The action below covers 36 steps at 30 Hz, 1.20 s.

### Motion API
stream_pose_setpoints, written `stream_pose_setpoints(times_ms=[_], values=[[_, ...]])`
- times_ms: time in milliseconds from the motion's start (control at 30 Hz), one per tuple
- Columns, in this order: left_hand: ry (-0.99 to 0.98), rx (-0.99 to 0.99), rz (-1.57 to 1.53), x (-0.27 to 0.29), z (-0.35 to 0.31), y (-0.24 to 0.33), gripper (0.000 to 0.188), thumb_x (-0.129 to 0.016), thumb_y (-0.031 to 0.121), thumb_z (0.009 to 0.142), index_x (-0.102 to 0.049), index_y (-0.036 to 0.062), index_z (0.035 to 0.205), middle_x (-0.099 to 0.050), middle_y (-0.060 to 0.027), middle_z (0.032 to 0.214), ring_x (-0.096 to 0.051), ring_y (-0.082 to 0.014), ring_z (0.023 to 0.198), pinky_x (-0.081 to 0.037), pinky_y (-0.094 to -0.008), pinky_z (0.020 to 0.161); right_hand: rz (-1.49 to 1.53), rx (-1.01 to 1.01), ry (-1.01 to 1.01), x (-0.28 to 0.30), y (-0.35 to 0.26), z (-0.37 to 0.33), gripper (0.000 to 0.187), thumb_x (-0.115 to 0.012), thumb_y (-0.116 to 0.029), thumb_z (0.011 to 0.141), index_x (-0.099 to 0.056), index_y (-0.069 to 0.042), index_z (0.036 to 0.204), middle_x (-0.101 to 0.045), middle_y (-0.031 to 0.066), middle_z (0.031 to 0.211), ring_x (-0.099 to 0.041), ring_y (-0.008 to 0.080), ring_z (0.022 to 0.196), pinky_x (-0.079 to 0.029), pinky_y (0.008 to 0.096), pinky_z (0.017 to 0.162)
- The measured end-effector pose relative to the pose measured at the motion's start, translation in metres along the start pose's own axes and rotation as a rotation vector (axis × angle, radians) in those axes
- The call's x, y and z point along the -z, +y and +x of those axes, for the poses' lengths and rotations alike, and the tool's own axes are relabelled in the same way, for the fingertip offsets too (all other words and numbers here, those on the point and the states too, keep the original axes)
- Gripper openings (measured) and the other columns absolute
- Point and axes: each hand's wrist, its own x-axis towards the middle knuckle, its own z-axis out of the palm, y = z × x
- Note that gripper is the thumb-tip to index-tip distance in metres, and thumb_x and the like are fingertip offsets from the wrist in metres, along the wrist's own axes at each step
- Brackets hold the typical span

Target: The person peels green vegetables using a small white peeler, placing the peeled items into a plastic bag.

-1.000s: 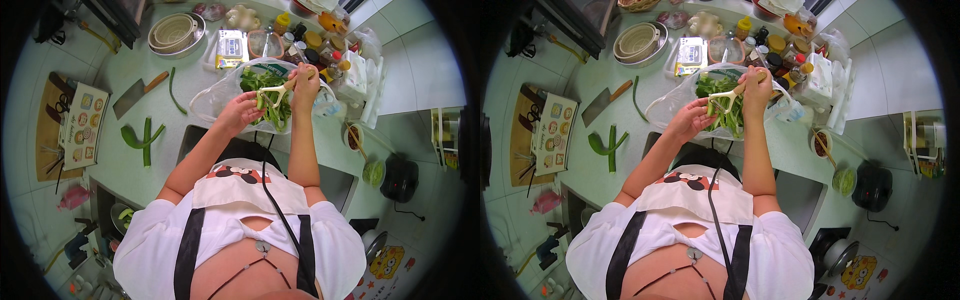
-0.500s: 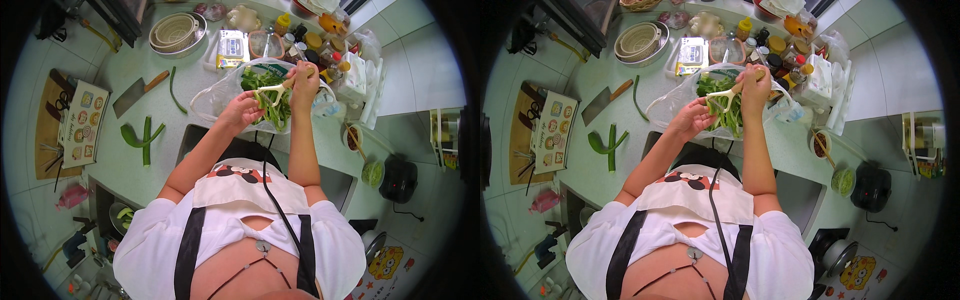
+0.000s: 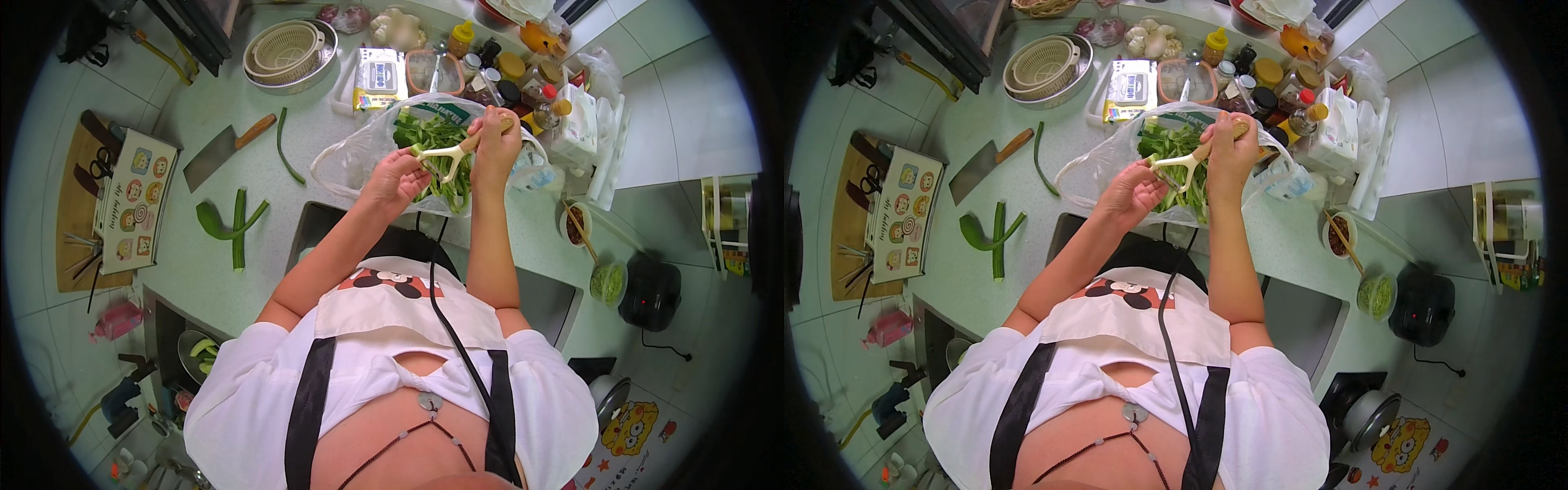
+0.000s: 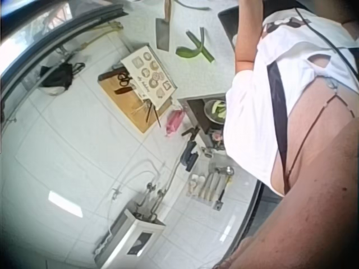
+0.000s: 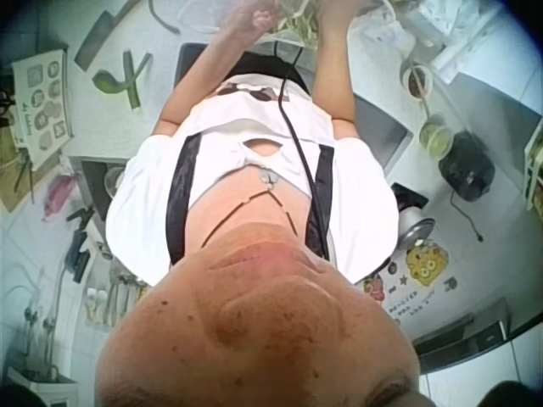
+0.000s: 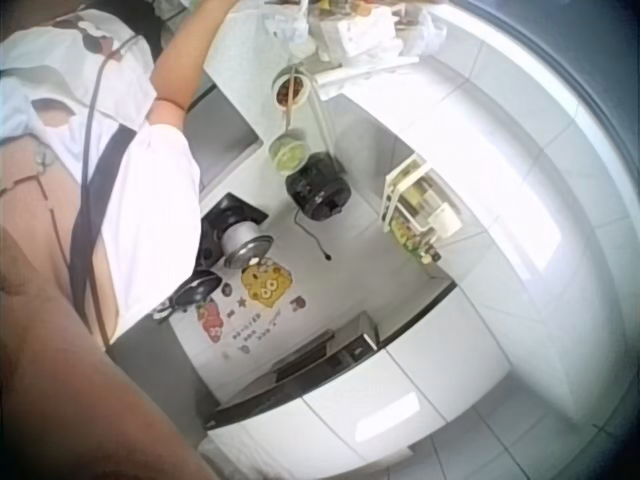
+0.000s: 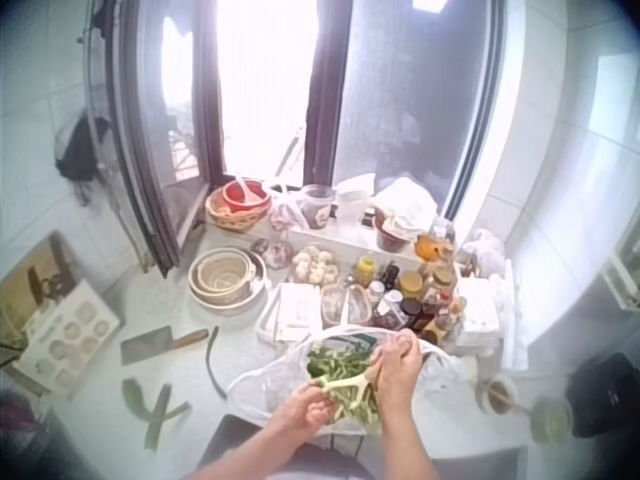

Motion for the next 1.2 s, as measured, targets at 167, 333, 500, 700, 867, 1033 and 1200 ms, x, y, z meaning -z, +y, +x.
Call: stream_pose_setpoints(times_ms=[167, 333, 500, 700, 867, 1033, 1200], values=[[0.006, 0.029, 0.038, -0.002, -0.001, 0.004, 0.031, -0.055, -0.003, 0.069, -0.045, 0.0025, 0.097, -0.052, -0.01, 0.094, -0.054, -0.018, 0.081, -0.051, -0.0284, 0.071, 0.01, 0.011, -0.025, -0.001, 0.001, 0.001, 0.014, -0.051, -0.016, 0.085, -0.044, -0.004, 0.084, -0.05, 0.0041, 0.062, -0.048, 0.009, 0.054, -0.039, 0.0204, 0.05], [-0.001, 0.067, 0.08, 0.005, 0.003, 0.006, 0.028, -0.055, -0.002, 0.069, -0.047, 0.0025, 0.095, -0.053, -0.009, 0.092, -0.055, -0.016, 0.078, -0.051, -0.0268, 0.07, -0.008, 0.022, -0.046, 0.001, 0.005, 0.009, 0.015, -0.051, -0.017, 0.085, -0.044, -0.004, 0.084, -0.05, 0.0043, 0.062, -0.048, 0.0092, 0.054, -0.039, 0.02, 0.05], [-0.004, 0.064, 0.167, 0.006, 0.004, 0.009, 0.028, -0.054, -0.001, 0.07, -0.048, 0.0025, 0.097, -0.054, -0.0067, 0.088, -0.055, -0.0135, 0.074, -0.051, -0.0247, 0.067, -0.045, 0.039, -0.099, -0.004, 0.009, 0.012, 0.016, -0.051, -0.018, 0.085, -0.044, -0.004, 0.084, -0.05, 0.0037, 0.061, -0.047, 0.0086, 0.053, -0.038, 0.0197, 0.049], [-0.019, 0.089, 0.232, 0.004, 0.004, 0.013, 0.027, -0.053, 0.0, 0.071, -0.049, 0.0014, 0.097, -0.056, -0.0061, 0.087, -0.056, -0.0123, 0.07, -0.051, -0.0239, 0.064, -0.026, -0.008, -0.142, -0.008, 0.012, 0.018, 0.017, -0.052, -0.02, 0.085, -0.046, -0.004, 0.085, -0.05, 0.0027, 0.063, -0.046, 0.0084, 0.056, -0.037, 0.0197, 0.052], [-0.109, 0.208, 0.245, 0.006, 0.003, 0.013, 0.024, -0.054, 0.001, 0.073, -0.05, 0.0026, 0.096, -0.056, -0.0049, 0.084, -0.054, -0.0126, 0.07, -0.049, -0.0248, 0.062, -0.081, 0.001, -0.043, 0.008, 0.036, 0.04, 0.018, -0.052, -0.019, 0.084, -0.045, -0.003, 0.083, -0.051, 0.004, 0.061, -0.048, 0.0095, 0.053, -0.039, 0.0216, 0.051], [-0.106, 0.142, 0.205, 0.01, 0.004, 0.01, 0.024, -0.055, 0.001, 0.074, -0.049, 0.0026, 0.098, -0.056, -0.0059, 0.086, -0.055, -0.0133, 0.072, -0.049, -0.0256, 0.065, -0.197, 0.052, 0.046, 0.016, 0.04, 0.047, 0.019, -0.052, -0.02, 0.084, -0.044, -0.003, 0.083, -0.051, 0.0046, 0.062, -0.05, 0.0106, 0.056, -0.041, 0.0223, 0.052], [-0.043, 0.017, 0.244, 0.015, 0.005, 0.009, 0.024, -0.057, 0.0, 0.075, -0.05, 0.0025, 0.098, -0.057, -0.007, 0.089, -0.057, -0.0141, 0.075, -0.051, -0.0268, 0.067, 0.02, -0.071, -0.032, 0.005, 0.006, 0.025, 0.016, -0.052, -0.017, 0.084, -0.044, -0.004, 0.082, -0.05, 0.0044, 0.062, -0.049, 0.0095, 0.055, -0.039, 0.0204, 0.051]])
